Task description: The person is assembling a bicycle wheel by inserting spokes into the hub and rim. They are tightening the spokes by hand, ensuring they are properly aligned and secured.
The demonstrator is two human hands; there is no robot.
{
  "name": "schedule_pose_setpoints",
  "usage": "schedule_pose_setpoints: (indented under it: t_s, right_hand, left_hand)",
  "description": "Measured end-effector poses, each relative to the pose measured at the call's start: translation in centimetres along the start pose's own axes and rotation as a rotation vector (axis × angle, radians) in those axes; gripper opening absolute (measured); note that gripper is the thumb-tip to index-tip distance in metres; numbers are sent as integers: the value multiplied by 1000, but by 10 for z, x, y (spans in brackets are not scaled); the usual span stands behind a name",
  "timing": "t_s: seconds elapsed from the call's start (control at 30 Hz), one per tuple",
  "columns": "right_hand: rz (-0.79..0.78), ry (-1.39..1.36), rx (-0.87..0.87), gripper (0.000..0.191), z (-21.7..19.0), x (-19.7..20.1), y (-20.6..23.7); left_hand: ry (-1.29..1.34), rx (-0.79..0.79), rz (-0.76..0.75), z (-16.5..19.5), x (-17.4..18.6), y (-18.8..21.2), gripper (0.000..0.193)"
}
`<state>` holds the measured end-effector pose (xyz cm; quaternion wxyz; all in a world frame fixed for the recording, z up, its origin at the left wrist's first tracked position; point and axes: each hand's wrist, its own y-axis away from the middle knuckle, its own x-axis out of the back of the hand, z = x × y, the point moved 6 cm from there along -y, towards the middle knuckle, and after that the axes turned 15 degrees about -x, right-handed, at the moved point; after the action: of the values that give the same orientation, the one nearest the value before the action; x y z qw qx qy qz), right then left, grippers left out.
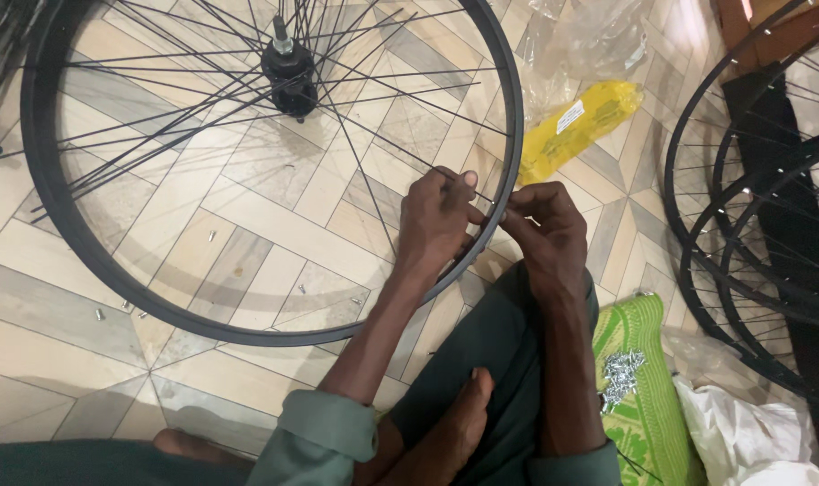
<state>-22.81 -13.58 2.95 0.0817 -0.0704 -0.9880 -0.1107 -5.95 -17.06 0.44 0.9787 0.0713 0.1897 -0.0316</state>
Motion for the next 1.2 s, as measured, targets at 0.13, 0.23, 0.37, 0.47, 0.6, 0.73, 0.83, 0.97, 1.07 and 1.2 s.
schedule_pose_setpoints:
  t_s: [0.13,0.23,0.37,0.47,0.6,0.73,0.83,0.97,1.07,1.2]
  right_hand:
    - [-34,-28,0,25,-1,3,-3]
    - [-39,-121,-112,20,8,3,-8]
    - [-50,-92,-203,10,21,3,-15]
    - [-51,-101,-158,13,24,4,-15]
    - [-70,-80,-152,12,27,9,-6]
    - [-75,-80,-138,13,29,8,-2]
    - [-70,-71,-130,11,30,7,-4]
    - [-75,-38,-111,13,29,6,-4]
    - [-129,-124,-59,23,26,6,-2]
    - [-157,-170,-55,26,26,6,-1]
  left_hand:
    - [8,51,-18,1,0,3,37]
    - [-18,64,-14,-5,1,3,36]
    - [-361,-159,60,3,1,3,38]
    - [-903,-519,258,32,-9,22,31]
    - [-862,-468,25,31,-25,25,24]
    - [-633,-461,-188,29,-25,11,15]
    - [-513,-325,-342,20,-23,-2,9]
    - [-555,-204,-503,12,-25,-11,32]
    - [-706,-257,-563,13,-33,-16,36]
    - [-616,-287,-609,18,-32,-20,52]
